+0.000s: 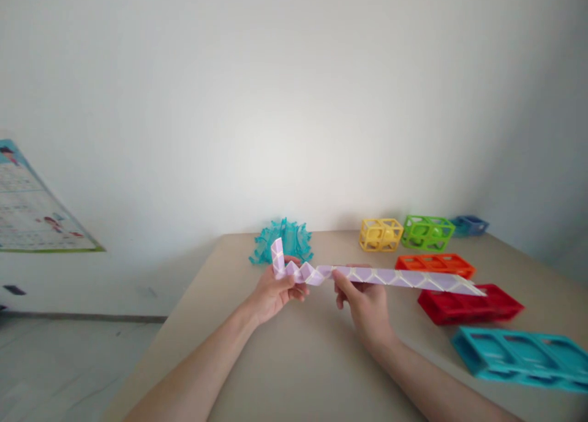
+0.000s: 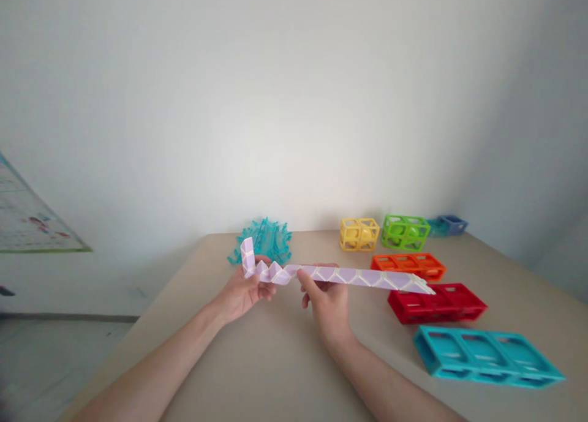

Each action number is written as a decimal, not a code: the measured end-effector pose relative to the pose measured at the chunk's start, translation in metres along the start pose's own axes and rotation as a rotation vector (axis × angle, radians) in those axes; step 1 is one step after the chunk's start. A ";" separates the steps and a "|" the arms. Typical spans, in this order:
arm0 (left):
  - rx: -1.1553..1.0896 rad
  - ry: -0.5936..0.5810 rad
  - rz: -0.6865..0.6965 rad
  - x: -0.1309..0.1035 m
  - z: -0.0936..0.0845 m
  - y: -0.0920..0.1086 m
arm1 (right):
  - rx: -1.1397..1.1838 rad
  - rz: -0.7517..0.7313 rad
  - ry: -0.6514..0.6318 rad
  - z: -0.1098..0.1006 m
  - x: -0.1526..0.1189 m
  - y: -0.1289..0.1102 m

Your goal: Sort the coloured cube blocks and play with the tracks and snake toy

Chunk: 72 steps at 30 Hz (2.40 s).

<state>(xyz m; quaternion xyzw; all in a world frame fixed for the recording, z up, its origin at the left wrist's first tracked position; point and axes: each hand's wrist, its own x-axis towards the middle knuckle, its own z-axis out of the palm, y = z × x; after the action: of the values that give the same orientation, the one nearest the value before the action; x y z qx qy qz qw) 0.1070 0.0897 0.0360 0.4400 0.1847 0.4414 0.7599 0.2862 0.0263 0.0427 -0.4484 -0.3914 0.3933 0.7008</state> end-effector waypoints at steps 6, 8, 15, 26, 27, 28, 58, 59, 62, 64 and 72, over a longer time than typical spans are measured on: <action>0.052 0.126 -0.007 0.004 0.006 -0.002 | 0.017 0.015 -0.087 -0.001 0.001 -0.003; 0.044 0.128 -0.044 0.004 0.004 -0.001 | 0.044 0.020 -0.105 -0.001 0.001 -0.004; -0.008 0.150 -0.196 0.005 -0.006 -0.005 | 0.228 0.105 -0.253 0.000 -0.005 -0.003; -0.086 0.086 -0.400 0.004 -0.004 -0.009 | 0.323 0.239 -0.341 0.002 -0.008 0.006; -0.068 0.069 -0.375 0.004 -0.003 -0.010 | 0.329 0.238 -0.335 0.002 -0.008 0.005; -0.047 0.072 -0.328 0.004 -0.002 -0.010 | 0.333 0.238 -0.328 0.002 -0.007 0.004; 0.740 -0.024 0.177 -0.011 0.008 0.006 | 0.195 0.189 -0.203 0.008 -0.007 -0.001; 0.741 0.002 0.155 -0.011 0.008 0.005 | 0.165 0.159 -0.202 0.007 -0.006 -0.001; 0.742 0.057 0.083 -0.009 0.007 0.005 | 0.065 0.060 -0.210 0.005 -0.005 -0.003; 0.723 0.068 0.062 -0.008 0.007 0.005 | 0.029 0.024 -0.213 0.004 -0.006 -0.004; 0.348 -0.070 -0.190 -0.008 0.005 0.008 | 0.000 -0.075 -0.183 0.004 -0.012 -0.002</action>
<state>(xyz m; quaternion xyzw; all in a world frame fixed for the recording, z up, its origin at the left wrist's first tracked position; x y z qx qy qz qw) 0.1020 0.0825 0.0445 0.5602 0.2724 0.3138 0.7166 0.2783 0.0165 0.0440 -0.3957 -0.4701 0.4061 0.6764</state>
